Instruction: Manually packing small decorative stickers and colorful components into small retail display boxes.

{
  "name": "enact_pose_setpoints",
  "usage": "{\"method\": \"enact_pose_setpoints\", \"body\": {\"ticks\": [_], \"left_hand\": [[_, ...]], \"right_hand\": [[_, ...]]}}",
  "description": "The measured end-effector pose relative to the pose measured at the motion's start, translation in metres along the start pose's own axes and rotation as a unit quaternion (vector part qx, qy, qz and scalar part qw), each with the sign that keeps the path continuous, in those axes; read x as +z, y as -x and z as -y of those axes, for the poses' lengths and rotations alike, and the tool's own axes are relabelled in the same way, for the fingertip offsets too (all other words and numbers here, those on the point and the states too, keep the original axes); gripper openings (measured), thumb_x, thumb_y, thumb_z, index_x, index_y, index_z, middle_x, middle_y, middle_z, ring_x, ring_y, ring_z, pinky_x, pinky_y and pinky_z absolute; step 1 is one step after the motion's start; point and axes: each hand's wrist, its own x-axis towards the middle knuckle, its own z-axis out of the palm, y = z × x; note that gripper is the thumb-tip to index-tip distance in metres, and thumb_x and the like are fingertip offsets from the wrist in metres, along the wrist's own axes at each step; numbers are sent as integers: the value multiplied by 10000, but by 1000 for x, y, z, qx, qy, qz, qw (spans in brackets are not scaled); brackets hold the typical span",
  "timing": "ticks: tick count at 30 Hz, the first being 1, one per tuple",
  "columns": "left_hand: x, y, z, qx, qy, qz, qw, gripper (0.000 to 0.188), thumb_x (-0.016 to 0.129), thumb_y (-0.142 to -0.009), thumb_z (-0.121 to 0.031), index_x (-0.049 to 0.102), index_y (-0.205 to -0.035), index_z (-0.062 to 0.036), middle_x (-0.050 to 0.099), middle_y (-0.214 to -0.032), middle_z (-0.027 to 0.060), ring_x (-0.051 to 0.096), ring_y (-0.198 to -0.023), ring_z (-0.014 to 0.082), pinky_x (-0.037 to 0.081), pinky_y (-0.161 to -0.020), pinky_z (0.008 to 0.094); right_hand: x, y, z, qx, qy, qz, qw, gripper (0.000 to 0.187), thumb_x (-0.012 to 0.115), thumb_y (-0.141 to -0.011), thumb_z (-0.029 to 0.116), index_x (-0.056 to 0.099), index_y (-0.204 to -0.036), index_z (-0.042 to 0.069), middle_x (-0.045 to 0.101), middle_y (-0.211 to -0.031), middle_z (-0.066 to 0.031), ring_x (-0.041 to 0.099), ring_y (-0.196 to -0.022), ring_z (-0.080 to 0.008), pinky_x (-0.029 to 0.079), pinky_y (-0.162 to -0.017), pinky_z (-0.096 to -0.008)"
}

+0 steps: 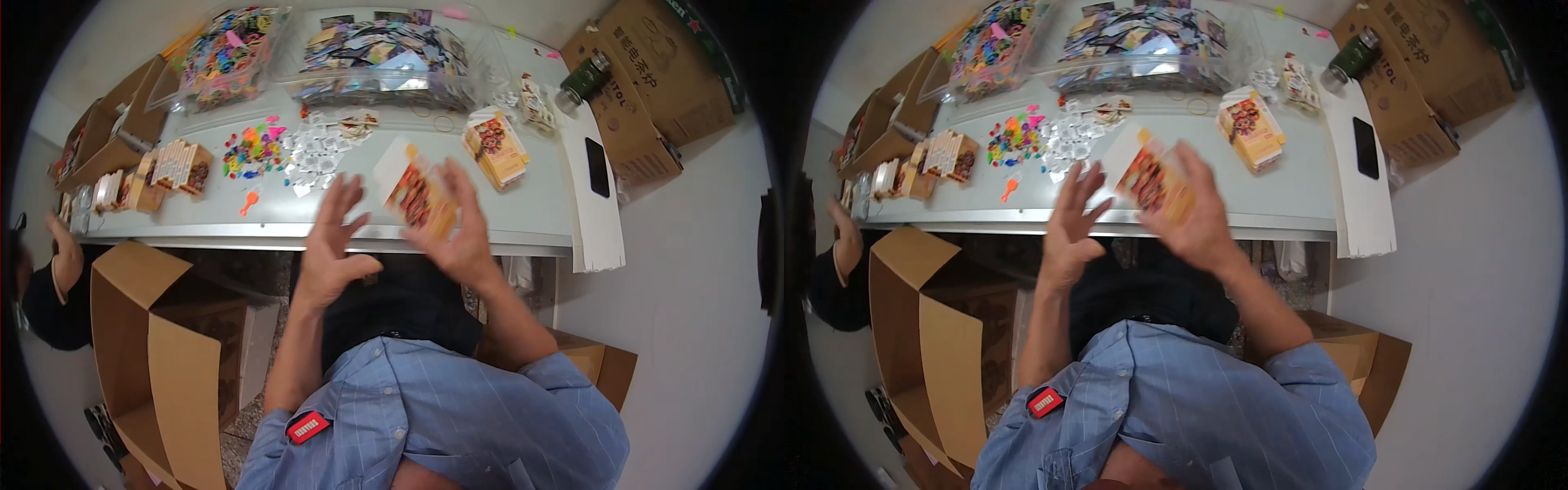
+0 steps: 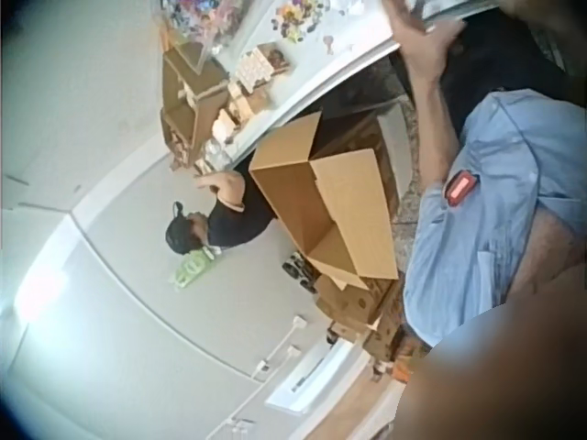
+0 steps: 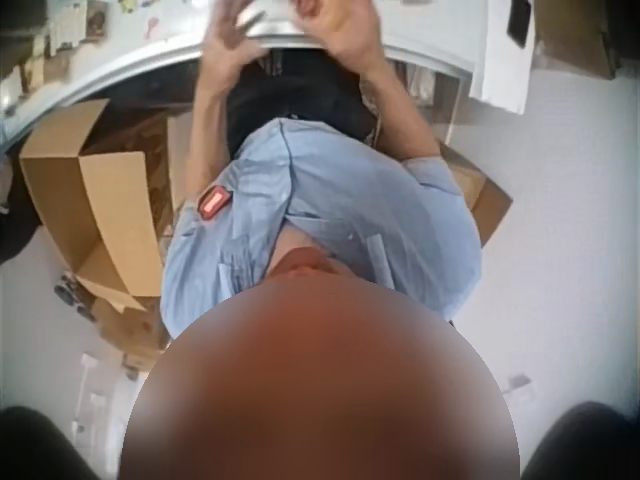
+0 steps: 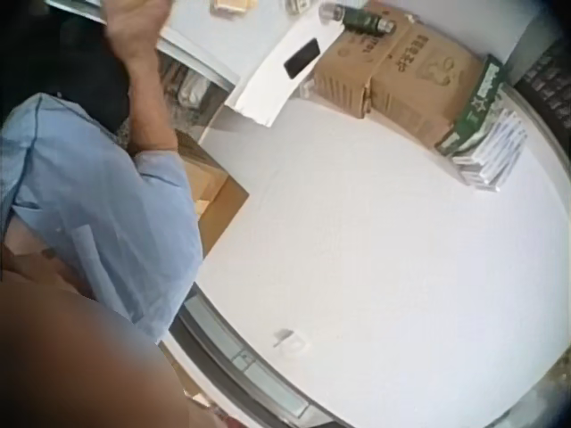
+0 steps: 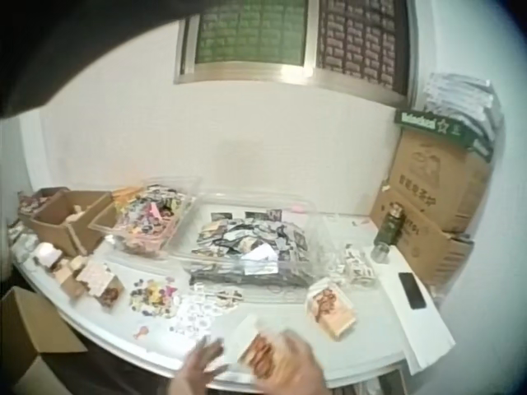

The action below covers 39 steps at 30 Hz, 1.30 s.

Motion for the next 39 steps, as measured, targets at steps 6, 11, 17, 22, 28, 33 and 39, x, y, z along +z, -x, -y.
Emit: {"method": "enact_pose_setpoints", "body": {"ticks": [6,11,17,22,28,33,39], "left_hand": [[15,13,-6,-91,96,35,991,981,881,-656,-16,374,-1494,36,618,-1322,147,633,-1164,208,521,-1013,352],[4,40,12,-95,-41,-99,990,599,873,-703,-40,619,-1238,50,715,-1123,124,697,-975,165,588,-834,299],[3,69,30,-59,-15,-199,978,383,802,-843,-21,617,-1168,62,741,-962,114,713,-840,146,589,-761,281],[-11,101,37,-62,-34,-225,972,418,753,-883,27,554,-1248,78,746,-943,122,714,-807,150,580,-743,265],[-11,108,36,-7,-110,-228,967,626,739,-898,22,425,-1439,55,731,-1064,160,708,-946,159,586,-815,291],[-23,135,38,-65,-126,-157,977,604,693,-921,45,445,-1470,16,701,-1184,173,691,-1042,188,569,-903,316],[-52,154,53,-116,-38,-86,989,463,672,-942,39,524,-1379,4,687,-1205,159,670,-1105,213,548,-964,337]], "right_hand": [[59,47,22,-13,-212,43,976,1001,872,-746,32,274,-1548,9,456,-1465,-187,475,-1358,-289,419,-1113,-395],[82,69,25,54,-104,14,993,673,823,-824,39,497,-1409,-24,655,-1236,-135,652,-1092,-170,537,-954,-311],[91,85,-2,182,-275,25,944,295,644,-1011,107,615,-1265,-40,724,-1011,-71,674,-879,-78,550,-789,-234],[109,98,0,197,-304,-11,932,200,625,-1030,150,682,-1047,-40,718,-908,-29,635,-778,-46,513,-680,-209],[102,103,-1,154,-173,44,972,334,574,-1044,126,524,-1336,-28,720,-988,-62,639,-866,-64,524,-740,-232],[106,117,-11,110,-256,80,957,551,606,-1001,23,392,-1506,-18,669,-1199,-140,654,-998,-128,538,-860,-271],[103,121,-35,113,-218,167,955,419,720,-930,36,590,-1328,35,678,-1015,-58,645,-885,-89,533,-757,-242]]}}
